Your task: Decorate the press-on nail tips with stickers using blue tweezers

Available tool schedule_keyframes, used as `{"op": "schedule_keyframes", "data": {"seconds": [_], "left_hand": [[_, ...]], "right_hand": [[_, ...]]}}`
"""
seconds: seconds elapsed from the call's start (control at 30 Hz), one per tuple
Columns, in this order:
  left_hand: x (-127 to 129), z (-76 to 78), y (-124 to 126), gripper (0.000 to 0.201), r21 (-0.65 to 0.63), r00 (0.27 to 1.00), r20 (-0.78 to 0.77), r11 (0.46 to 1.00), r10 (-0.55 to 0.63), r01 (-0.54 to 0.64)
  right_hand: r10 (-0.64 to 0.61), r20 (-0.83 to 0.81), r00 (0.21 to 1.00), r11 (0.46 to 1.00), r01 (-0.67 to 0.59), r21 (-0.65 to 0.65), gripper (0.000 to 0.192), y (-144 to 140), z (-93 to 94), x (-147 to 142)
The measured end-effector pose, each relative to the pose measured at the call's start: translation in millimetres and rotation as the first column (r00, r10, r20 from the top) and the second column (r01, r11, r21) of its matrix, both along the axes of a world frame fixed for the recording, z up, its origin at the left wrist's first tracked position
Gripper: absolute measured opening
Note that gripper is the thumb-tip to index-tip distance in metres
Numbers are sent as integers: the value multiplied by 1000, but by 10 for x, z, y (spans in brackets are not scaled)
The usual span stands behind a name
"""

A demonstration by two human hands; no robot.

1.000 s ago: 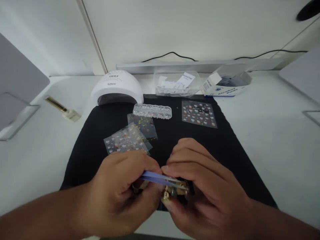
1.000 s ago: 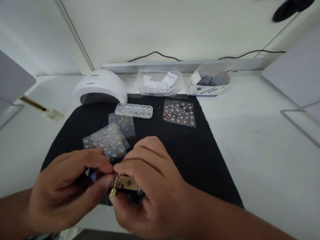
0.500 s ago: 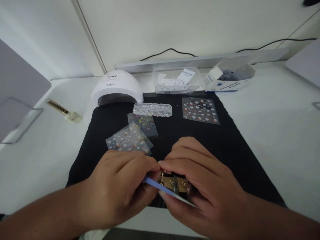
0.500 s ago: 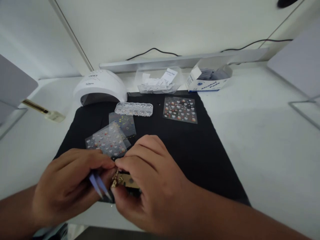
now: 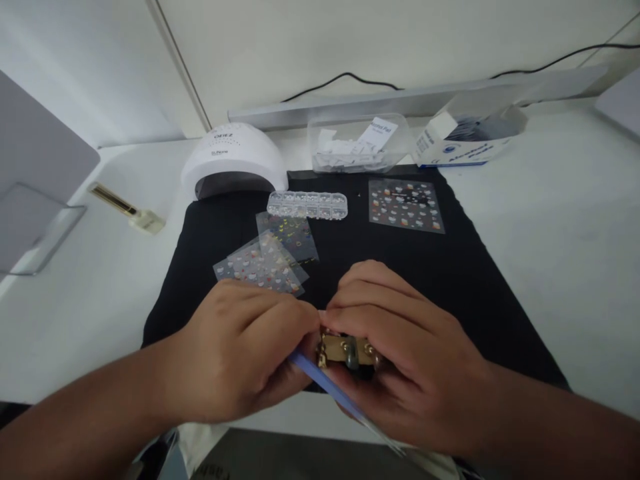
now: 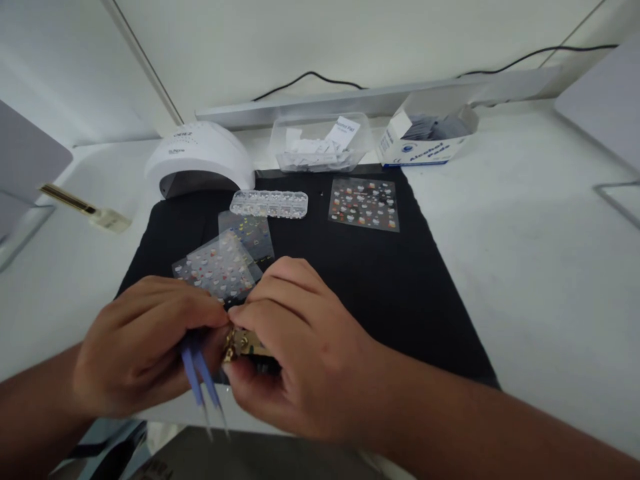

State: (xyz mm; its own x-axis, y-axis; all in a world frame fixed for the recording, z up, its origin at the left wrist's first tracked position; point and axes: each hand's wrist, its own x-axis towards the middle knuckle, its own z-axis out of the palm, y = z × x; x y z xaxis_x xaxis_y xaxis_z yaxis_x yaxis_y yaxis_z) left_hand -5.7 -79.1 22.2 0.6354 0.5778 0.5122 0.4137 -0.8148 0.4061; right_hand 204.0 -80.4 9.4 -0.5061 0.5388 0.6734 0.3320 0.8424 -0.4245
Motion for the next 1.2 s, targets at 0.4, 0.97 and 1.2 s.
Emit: {"op": "schedule_keyframes", "data": {"seconds": [0.4, 0.97, 1.2], "left_hand": [[3, 15, 3, 15, -4, 1000, 16, 1000, 12, -12], [109, -19, -46, 22, -251, 934, 353, 967, 59, 34], [96, -53, -54, 19, -418, 876, 482, 885, 26, 204]], "right_hand": [[30, -39, 999, 998, -32, -45, 19, 1, -49, -24], [160, -154, 975, 978, -177, -111, 25, 82, 5, 59], [119, -111, 987, 991, -125, -56, 21, 83, 53, 58]]}}
